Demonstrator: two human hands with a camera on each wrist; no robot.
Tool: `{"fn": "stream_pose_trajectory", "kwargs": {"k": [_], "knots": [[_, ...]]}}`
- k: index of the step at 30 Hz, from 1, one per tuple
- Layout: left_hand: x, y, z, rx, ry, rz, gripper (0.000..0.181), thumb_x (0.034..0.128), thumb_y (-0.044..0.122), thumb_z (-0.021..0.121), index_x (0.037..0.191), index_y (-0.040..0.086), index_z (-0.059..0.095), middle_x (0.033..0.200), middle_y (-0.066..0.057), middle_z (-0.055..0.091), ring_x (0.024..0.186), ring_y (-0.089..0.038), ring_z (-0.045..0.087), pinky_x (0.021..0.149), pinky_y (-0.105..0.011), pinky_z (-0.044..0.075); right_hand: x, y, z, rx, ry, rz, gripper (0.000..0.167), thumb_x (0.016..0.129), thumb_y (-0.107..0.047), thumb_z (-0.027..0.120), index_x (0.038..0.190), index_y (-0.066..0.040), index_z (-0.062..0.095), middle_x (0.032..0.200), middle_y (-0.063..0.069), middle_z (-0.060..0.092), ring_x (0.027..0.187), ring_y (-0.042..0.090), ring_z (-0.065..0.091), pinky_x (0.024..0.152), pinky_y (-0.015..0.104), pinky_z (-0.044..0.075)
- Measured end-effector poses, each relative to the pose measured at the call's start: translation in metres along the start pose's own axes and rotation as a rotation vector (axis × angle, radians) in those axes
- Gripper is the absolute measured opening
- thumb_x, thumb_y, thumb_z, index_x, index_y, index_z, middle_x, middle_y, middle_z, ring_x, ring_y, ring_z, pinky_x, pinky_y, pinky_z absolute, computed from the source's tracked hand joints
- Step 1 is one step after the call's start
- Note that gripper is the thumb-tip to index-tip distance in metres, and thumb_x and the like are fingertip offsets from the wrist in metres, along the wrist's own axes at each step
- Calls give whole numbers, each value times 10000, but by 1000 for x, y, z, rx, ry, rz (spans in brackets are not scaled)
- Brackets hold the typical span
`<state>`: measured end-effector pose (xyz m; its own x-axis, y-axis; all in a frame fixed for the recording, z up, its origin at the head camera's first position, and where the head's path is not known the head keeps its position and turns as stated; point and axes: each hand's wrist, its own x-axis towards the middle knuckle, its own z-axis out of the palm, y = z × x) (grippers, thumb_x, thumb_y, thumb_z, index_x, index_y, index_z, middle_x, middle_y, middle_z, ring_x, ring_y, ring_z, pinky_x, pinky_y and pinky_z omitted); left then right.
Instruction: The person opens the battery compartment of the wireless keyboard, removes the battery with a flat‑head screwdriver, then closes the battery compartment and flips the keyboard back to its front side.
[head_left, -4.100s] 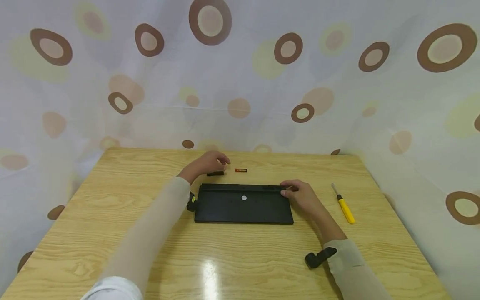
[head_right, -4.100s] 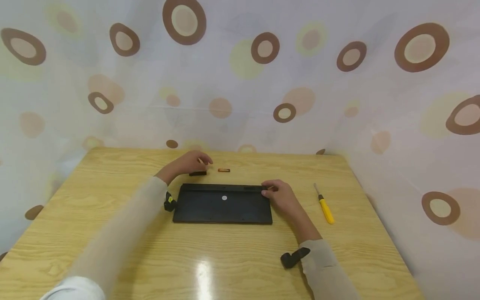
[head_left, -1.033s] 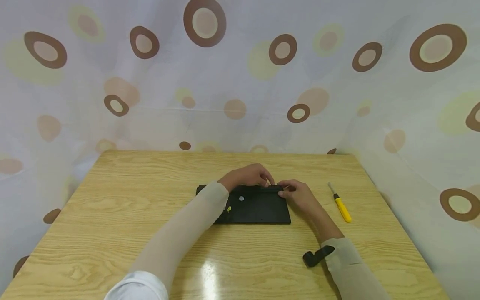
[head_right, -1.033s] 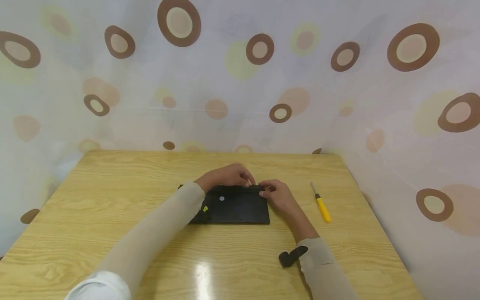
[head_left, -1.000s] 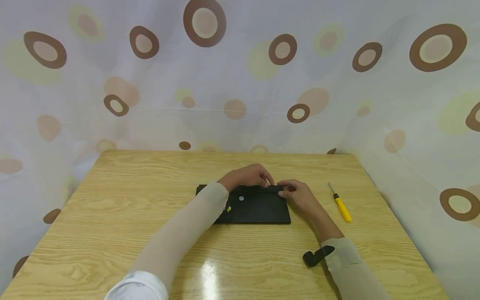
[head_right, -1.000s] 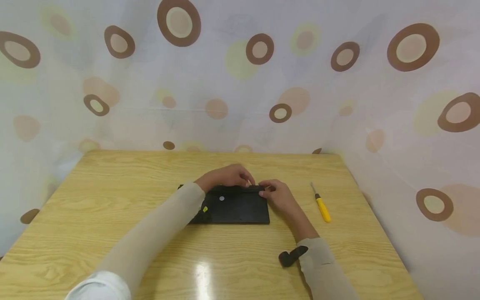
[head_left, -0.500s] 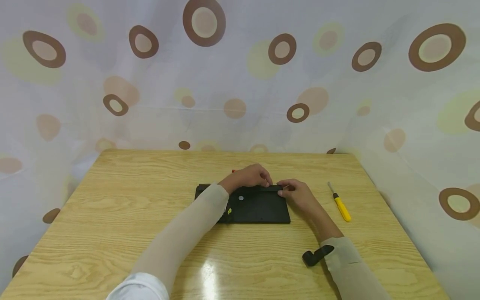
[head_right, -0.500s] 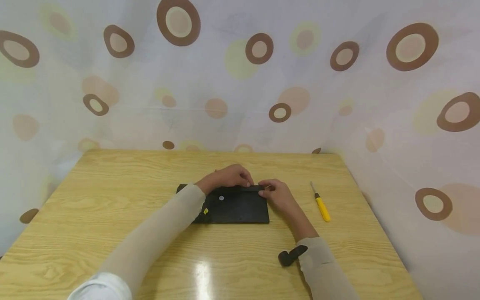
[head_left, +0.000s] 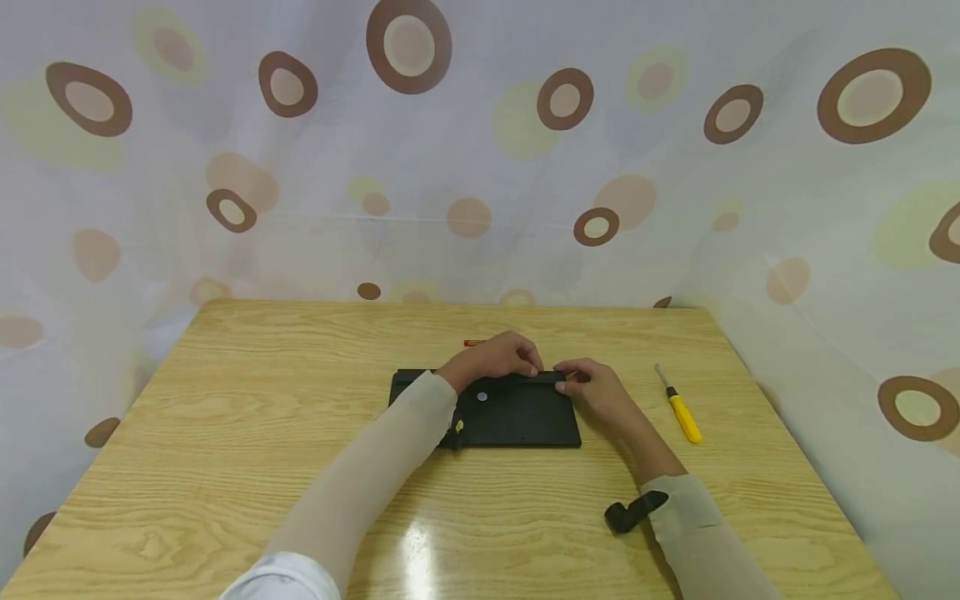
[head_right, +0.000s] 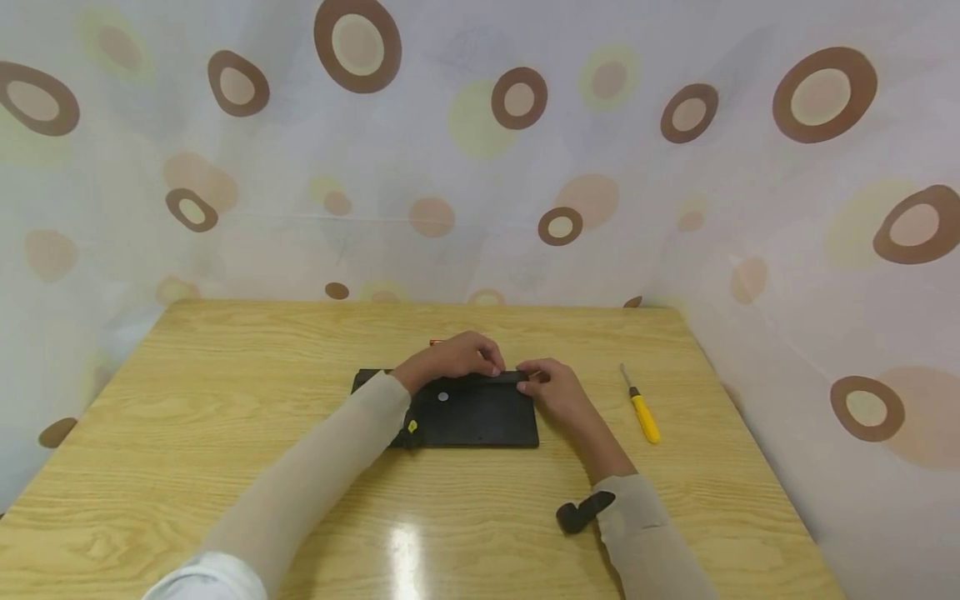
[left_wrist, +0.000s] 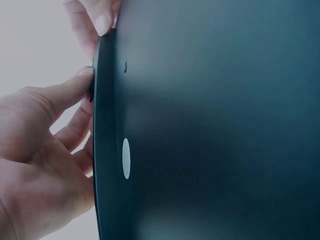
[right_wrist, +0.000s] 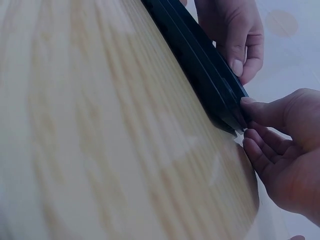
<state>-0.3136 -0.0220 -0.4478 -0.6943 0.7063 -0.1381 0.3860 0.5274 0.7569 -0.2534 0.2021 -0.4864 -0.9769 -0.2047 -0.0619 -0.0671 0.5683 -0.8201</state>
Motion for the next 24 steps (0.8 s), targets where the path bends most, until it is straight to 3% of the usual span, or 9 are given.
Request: {"fn": "stream_pose_trajectory", "kwargs": {"k": [13,24], "knots": [[2,3,3,49,25,-25,81,976,65,657,1025,52,721,1033,-68,705,832,-120,596,768,-243,485,-1,1,0,4,8,-14,350,968,-171,681,1301,-65,666,1150,164,662,1025,274,603,884,383,460],[3,0,2,105,9,-9,101,992,112,648,1063,99,719,1077,-49,706,930,-155,649,835,-292,515,-1,0,-2,5,-2,-37,365,970,-170,676,1313,-48,655,1183,183,661,1050,293,606,908,422,464]]}}
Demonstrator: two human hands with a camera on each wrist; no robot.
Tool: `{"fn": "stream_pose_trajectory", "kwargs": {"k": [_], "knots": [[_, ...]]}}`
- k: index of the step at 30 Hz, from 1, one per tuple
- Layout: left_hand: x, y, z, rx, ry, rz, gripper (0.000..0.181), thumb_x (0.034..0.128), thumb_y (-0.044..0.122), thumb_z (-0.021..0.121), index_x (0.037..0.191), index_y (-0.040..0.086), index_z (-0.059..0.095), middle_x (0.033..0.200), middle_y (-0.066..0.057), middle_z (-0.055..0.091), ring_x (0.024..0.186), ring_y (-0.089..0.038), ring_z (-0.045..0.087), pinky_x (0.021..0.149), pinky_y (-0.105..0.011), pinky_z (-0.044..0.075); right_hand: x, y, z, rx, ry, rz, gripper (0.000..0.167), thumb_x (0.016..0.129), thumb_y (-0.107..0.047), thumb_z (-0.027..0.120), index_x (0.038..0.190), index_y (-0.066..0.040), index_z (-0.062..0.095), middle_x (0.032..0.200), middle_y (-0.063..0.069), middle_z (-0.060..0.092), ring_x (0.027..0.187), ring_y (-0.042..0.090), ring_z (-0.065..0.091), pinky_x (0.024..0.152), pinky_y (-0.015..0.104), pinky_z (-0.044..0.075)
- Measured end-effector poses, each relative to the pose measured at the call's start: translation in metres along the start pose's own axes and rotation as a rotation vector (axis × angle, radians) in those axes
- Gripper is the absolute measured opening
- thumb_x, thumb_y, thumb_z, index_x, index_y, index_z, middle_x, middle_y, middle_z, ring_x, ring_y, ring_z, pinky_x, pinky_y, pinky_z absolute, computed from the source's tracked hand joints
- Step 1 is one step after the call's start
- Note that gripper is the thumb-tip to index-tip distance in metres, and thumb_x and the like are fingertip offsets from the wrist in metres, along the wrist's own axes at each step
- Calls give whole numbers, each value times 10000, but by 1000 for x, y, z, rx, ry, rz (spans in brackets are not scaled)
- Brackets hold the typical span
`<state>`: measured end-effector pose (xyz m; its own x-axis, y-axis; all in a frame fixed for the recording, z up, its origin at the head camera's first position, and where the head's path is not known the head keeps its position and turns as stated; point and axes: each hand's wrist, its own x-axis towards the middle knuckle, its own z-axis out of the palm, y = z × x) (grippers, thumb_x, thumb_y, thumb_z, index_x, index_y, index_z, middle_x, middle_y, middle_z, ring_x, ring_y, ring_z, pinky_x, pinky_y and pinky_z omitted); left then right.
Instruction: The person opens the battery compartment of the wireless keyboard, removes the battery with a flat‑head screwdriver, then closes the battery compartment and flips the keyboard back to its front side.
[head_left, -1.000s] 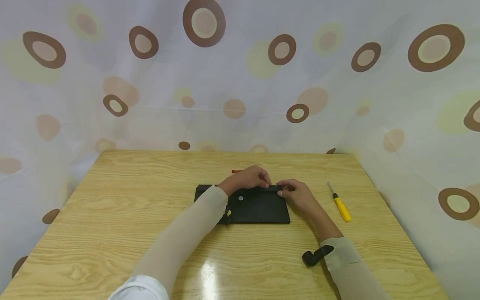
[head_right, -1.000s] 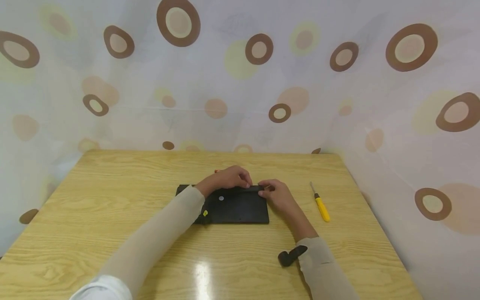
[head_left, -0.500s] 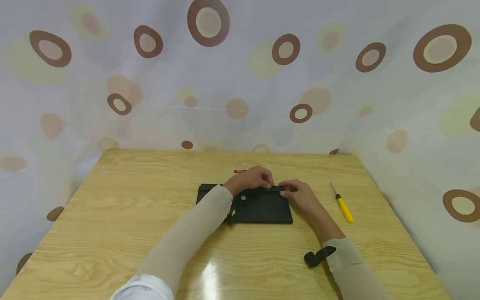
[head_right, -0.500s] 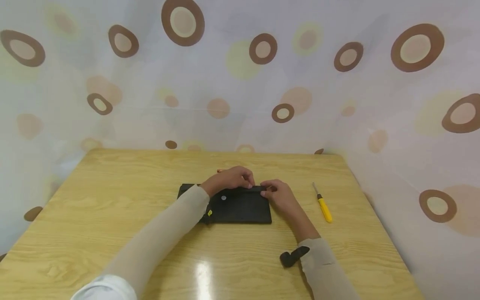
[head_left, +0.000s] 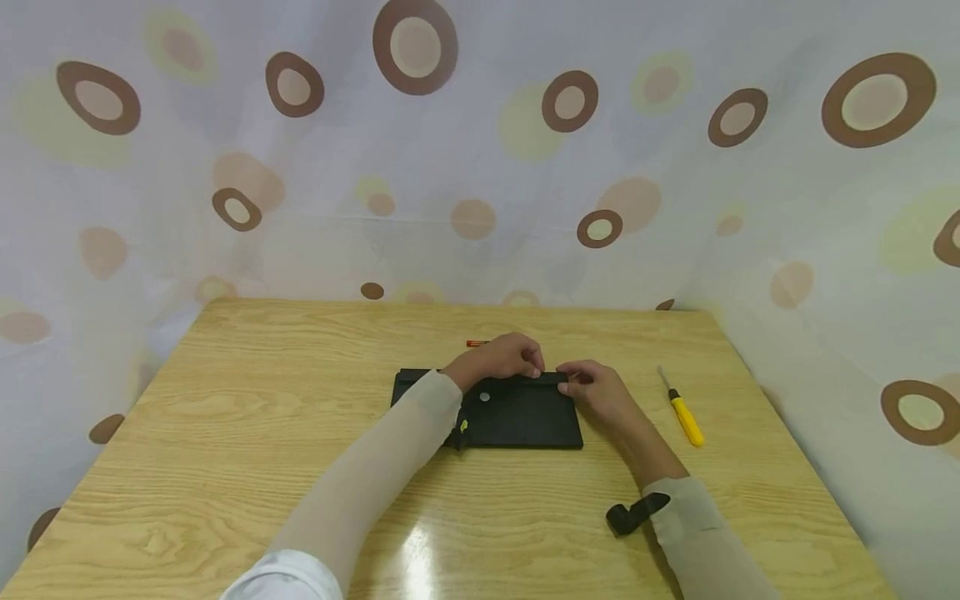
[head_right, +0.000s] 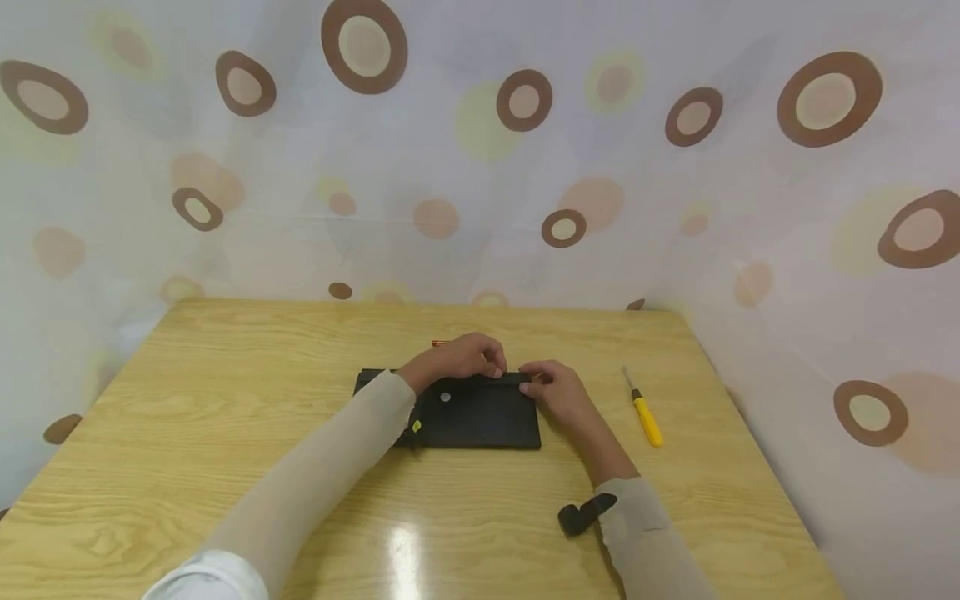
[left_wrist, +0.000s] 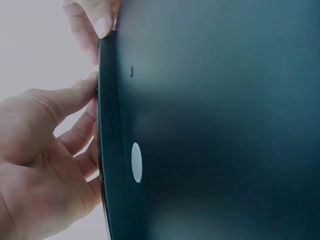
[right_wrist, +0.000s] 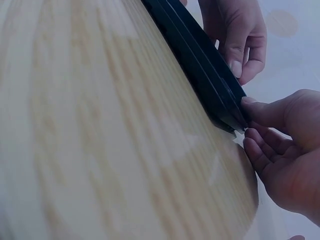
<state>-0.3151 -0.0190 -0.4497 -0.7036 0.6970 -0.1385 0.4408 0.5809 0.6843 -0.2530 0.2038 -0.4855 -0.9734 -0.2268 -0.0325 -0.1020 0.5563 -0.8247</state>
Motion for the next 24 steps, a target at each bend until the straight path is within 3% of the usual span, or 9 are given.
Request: {"fn": "stream_pose_trajectory", "kwargs": {"k": [9,14,21,24], "knots": [[0,11,-2,62,-45,-21,203,1020,141,609,1196,111,706,1149,-48,709,1031,-177,666,884,-322,522,-5,-4,-7,-9,-30,4,387,990,-180,655,1351,-42,626,1217,192,664,1111,326,626,942,468,493],[4,18,2,81,-54,-49,237,1013,197,631,1233,130,690,1172,-45,704,1009,-161,660,859,-312,517,-14,-1,-14,-25,-45,0,399,1001,-197,647,1365,-40,608,1290,191,647,1184,345,614,986,491,493],[12,19,11,101,-57,-45,283,990,277,671,1248,163,682,1179,-27,685,981,-126,636,858,-304,508,-36,6,-20,-42,-83,40,352,981,-197,666,1306,-63,652,1196,107,704,1086,248,646,969,438,490],[15,18,14,120,-50,-41,298,980,303,682,1251,180,678,1195,-19,680,982,-121,636,860,-307,509,-45,5,-20,28,-120,70,367,975,-207,677,1306,-50,642,1164,105,702,999,221,652,902,385,519]]}}
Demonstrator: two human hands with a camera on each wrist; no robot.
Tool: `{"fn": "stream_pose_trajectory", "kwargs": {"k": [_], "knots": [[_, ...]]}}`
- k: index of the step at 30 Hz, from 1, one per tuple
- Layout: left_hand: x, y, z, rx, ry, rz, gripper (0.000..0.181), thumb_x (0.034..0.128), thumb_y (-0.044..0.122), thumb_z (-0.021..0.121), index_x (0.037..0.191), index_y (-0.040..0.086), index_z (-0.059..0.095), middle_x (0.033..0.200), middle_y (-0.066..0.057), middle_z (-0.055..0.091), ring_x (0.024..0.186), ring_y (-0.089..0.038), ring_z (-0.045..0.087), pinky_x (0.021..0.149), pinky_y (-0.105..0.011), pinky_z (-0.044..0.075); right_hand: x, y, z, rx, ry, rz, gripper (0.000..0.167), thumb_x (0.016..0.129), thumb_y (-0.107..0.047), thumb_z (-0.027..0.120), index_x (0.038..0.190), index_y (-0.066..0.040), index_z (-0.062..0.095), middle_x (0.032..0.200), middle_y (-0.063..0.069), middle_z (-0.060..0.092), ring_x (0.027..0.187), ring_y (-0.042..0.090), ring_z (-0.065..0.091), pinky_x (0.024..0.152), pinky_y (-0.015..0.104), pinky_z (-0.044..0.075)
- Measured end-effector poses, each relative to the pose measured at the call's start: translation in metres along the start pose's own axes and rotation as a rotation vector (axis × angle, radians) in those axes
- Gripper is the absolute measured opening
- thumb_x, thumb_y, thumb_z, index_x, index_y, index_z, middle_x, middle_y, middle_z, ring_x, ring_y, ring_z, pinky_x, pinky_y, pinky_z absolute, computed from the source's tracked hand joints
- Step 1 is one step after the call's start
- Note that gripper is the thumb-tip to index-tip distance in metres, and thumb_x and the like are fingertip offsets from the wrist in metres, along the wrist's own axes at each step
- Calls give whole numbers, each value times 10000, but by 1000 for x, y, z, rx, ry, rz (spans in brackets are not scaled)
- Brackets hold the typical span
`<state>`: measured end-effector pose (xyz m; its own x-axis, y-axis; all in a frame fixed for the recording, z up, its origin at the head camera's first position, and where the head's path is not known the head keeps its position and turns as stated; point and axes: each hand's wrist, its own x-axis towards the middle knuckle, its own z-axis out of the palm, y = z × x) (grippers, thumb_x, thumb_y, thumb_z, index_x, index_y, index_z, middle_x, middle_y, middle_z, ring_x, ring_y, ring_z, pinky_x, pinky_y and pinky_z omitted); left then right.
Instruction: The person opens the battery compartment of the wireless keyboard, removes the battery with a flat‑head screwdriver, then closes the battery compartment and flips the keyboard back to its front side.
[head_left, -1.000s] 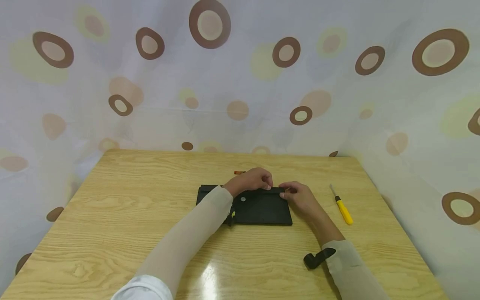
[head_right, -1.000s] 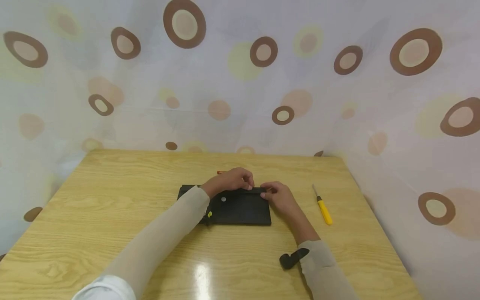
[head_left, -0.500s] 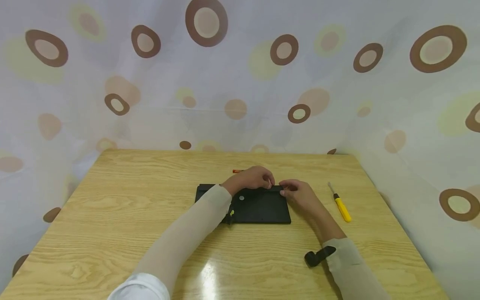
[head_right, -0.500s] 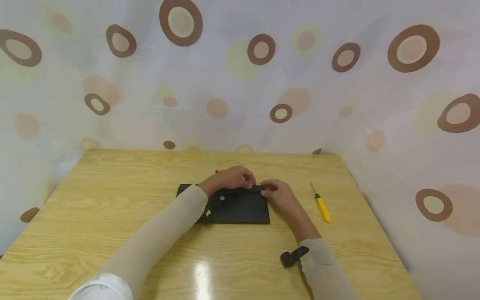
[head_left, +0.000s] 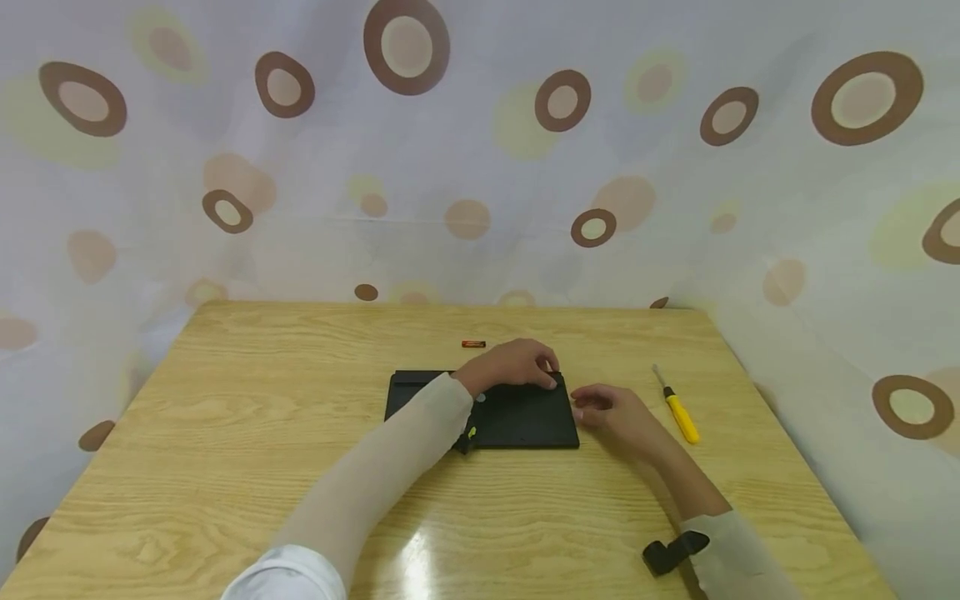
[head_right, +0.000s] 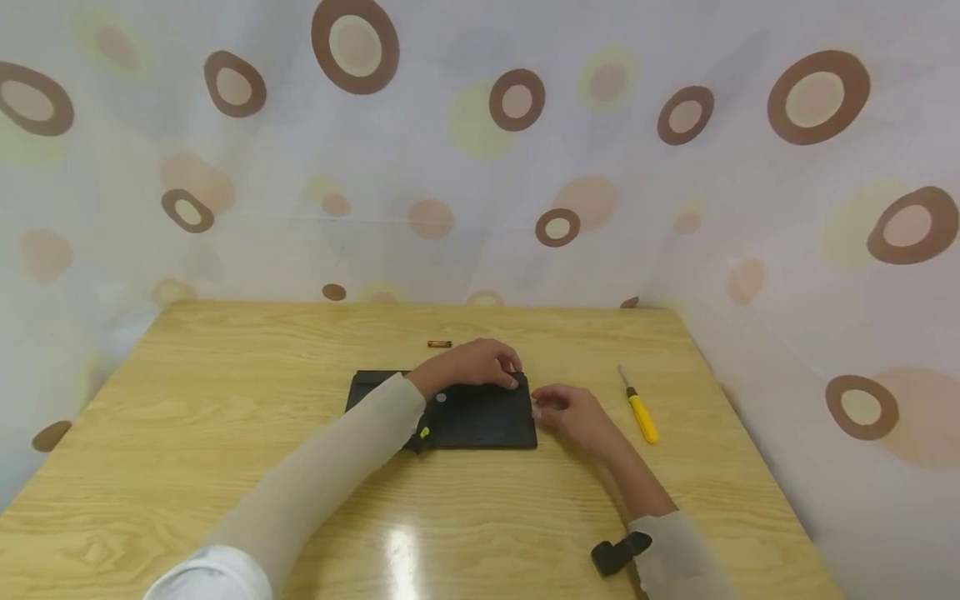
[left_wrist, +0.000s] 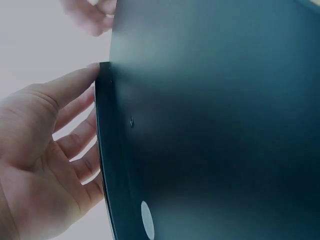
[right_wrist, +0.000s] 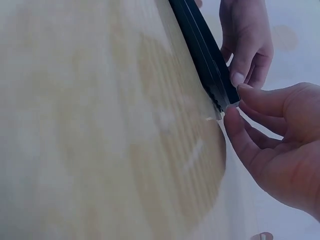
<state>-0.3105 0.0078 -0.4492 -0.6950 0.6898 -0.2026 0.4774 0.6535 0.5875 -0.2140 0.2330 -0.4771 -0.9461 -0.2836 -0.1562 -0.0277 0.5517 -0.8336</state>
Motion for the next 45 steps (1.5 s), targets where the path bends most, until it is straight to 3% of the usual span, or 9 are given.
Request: {"fn": "stream_pose_trajectory", "kwargs": {"k": [4,6,14,23,28,36,45], "knots": [[4,3,3,18,-3,-1,321,972,312,693,1270,197,674,1220,-14,676,1003,-126,639,857,-315,511,-11,-2,3,109,-49,17,374,971,-150,679,1300,16,620,1115,152,694,855,220,650,759,329,564],[5,7,4,36,-5,-5,316,968,307,699,1267,207,678,1230,-12,671,1013,-131,636,850,-318,509,-14,-2,5,106,-60,15,369,966,-136,683,1293,25,623,1094,147,693,838,211,648,728,312,567],[8,7,9,87,22,41,241,978,237,683,1208,171,707,1190,-11,674,993,-123,621,857,-279,506,-18,-4,11,-22,-56,-4,389,948,-220,716,1291,-49,653,1202,121,683,988,191,633,785,294,538],[10,6,9,139,67,43,284,979,269,678,1246,179,713,1221,5,689,1050,-124,639,909,-290,517,-18,-4,3,-28,-75,-31,399,953,-220,710,1315,-67,640,1206,112,674,1019,201,631,848,318,534],[8,8,4,118,89,37,315,977,269,680,1273,163,705,1246,-12,694,1091,-151,651,921,-300,520,-20,-3,-2,70,-81,-15,415,953,-207,709,1337,-71,625,1218,119,674,1054,219,655,880,301,552],[3,15,-9,104,122,53,342,983,292,676,1295,152,698,1235,-3,694,1076,-147,646,897,-293,523,-30,-6,-10,141,-77,-69,484,965,-305,694,1377,-68,602,1389,170,597,1156,242,644,929,293,530],[-9,28,-32,38,215,60,354,972,311,691,1296,168,697,1239,16,698,1118,-138,633,923,-290,519,-37,-29,-19,243,-32,-94,507,972,-280,690,1405,-47,570,1404,185,580,1123,116,660,978,315,505]]}}
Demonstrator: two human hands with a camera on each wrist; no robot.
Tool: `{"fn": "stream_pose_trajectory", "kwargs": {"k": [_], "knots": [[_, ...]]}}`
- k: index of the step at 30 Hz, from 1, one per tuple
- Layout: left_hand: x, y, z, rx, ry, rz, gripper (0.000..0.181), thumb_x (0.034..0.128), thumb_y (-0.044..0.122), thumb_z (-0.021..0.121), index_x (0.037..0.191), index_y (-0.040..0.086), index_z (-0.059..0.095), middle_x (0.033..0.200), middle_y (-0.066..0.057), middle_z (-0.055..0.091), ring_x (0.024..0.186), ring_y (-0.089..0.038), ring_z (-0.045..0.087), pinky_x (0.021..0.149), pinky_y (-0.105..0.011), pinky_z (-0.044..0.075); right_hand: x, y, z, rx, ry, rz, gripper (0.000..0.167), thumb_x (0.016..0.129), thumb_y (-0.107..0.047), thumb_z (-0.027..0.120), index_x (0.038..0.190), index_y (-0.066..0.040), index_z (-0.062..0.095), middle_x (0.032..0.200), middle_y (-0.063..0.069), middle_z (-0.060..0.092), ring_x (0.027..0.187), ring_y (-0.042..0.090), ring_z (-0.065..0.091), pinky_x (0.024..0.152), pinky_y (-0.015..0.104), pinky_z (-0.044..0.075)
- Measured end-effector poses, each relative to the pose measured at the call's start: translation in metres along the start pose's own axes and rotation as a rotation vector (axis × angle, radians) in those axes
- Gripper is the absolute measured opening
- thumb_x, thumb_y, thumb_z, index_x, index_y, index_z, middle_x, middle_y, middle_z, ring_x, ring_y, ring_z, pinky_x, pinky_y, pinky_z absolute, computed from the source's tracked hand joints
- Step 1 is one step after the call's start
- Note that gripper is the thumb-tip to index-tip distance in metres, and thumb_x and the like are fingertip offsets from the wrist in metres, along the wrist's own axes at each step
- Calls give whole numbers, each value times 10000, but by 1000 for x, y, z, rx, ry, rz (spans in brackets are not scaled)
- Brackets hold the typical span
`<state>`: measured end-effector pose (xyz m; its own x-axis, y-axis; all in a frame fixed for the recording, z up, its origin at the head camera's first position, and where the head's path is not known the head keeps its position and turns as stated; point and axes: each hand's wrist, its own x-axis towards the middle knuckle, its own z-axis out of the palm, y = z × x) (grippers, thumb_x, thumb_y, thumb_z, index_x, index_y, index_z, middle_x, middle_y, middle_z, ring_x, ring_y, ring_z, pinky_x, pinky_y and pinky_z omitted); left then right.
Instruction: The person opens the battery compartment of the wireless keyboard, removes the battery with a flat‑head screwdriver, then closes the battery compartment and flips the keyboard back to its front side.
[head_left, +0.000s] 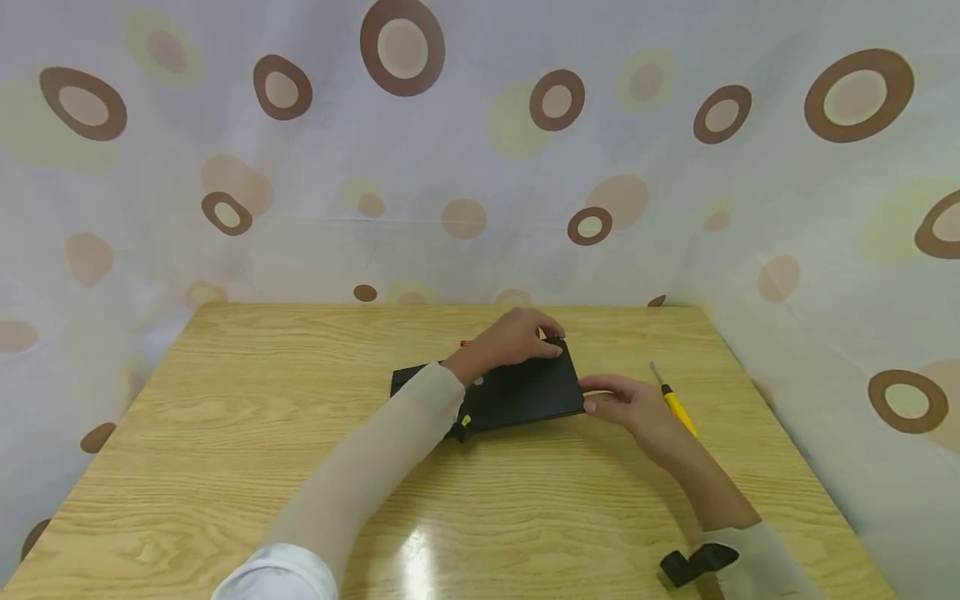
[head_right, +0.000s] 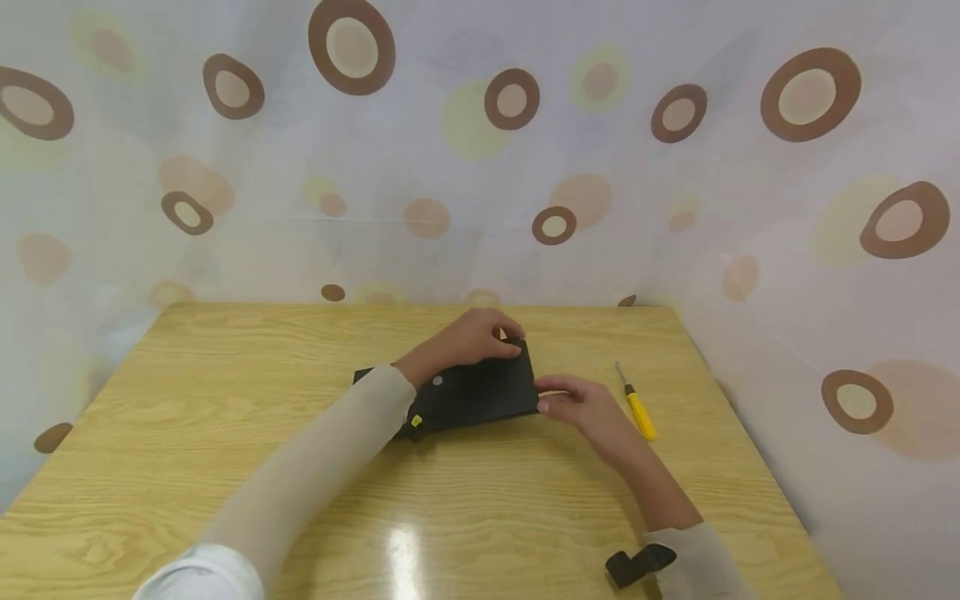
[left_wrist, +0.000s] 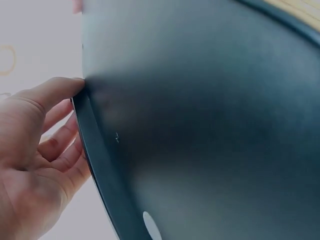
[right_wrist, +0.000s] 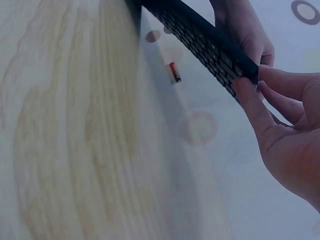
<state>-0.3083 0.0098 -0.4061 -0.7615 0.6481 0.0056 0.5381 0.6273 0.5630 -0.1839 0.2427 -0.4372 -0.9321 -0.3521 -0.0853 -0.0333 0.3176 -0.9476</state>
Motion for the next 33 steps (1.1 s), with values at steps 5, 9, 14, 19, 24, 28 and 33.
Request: {"fn": "stream_pose_trajectory", "kwargs": {"k": [5,9,14,19,24,28,33], "knots": [[-5,10,-18,-47,70,15,314,962,305,705,1249,179,716,1184,15,706,1066,-148,630,907,-291,519,-3,-19,0,68,28,-35,514,978,-241,684,1422,-24,543,1374,154,604,1129,67,655,957,228,496],[-11,16,-34,-106,124,47,324,956,302,710,1253,172,716,1143,12,695,977,-146,628,848,-278,521,-5,-37,0,76,77,-58,518,967,-253,702,1413,-32,557,1303,35,654,1126,53,657,945,199,499],[-22,23,-54,-208,188,70,340,952,304,710,1259,159,710,1105,1,689,892,-138,641,772,-266,527,-7,-63,2,31,143,-99,490,957,-299,715,1378,-76,602,1265,4,663,1112,74,662,933,198,511],[-34,33,-71,-277,267,74,335,949,300,709,1253,161,709,1120,4,690,919,-130,659,785,-287,541,-11,-92,2,-7,184,-151,445,958,-305,713,1352,-114,633,1188,6,703,1080,118,673,912,210,522],[-46,39,-84,-343,333,69,316,935,320,723,1221,185,718,1098,22,691,945,-134,664,821,-331,549,-15,-114,5,-8,209,-225,397,961,-270,713,1323,-118,660,1175,-4,706,1070,158,679,898,227,537],[-52,39,-88,-419,380,83,307,925,328,739,1202,197,719,1078,29,692,939,-140,668,819,-334,551,-18,-130,7,-23,220,-253,374,960,-277,713,1308,-145,672,1192,-6,696,1063,153,682,894,231,540],[-59,40,-90,-522,431,119,282,924,301,743,1189,208,717,1067,12,714,949,-167,684,833,-381,554,-18,-148,12,-51,227,-300,336,948,-283,728,1263,-170,693,1206,-4,683,1082,159,673,903,236,541]]}}
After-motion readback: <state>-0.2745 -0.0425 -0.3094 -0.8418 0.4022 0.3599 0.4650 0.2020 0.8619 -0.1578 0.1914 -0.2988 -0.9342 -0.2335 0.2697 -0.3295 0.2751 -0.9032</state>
